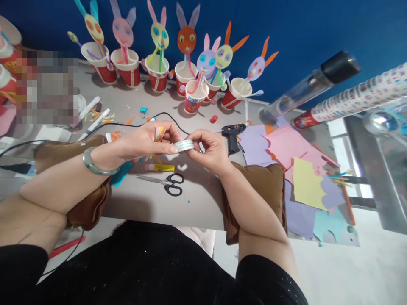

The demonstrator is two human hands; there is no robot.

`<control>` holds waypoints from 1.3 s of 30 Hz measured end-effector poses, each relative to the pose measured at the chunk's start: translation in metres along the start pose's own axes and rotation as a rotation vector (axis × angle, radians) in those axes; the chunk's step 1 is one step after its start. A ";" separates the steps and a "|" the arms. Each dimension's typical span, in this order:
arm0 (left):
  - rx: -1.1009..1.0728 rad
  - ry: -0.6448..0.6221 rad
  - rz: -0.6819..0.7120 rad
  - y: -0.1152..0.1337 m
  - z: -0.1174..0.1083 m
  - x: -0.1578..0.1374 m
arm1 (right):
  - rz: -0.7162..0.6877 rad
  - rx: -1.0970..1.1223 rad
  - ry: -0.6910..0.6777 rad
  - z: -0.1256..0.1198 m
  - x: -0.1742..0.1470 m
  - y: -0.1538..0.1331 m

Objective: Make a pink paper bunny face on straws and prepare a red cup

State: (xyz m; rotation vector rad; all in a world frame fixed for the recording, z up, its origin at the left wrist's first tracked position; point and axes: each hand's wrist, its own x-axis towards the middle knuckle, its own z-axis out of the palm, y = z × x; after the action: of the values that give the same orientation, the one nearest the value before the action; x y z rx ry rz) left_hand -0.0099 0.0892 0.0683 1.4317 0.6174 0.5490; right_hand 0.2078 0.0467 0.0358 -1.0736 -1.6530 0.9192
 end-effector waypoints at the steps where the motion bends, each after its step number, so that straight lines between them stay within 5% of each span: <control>1: -0.007 0.008 -0.014 -0.001 0.001 0.000 | -0.020 -0.017 0.008 0.001 0.000 -0.001; 9: 0.005 0.081 -0.064 -0.002 0.006 -0.002 | -0.059 -0.093 0.019 0.006 -0.003 -0.004; 25: -0.107 0.052 -0.046 0.001 0.005 -0.002 | 0.125 0.284 -0.065 0.006 -0.002 -0.015; 39: -0.012 0.157 -0.005 0.000 0.010 -0.004 | 0.121 0.205 -0.005 0.008 -0.003 -0.007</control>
State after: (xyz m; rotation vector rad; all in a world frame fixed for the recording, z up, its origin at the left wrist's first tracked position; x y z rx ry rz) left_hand -0.0061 0.0791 0.0685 1.3841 0.7411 0.6644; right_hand 0.1987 0.0408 0.0387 -1.0391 -1.4739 1.1443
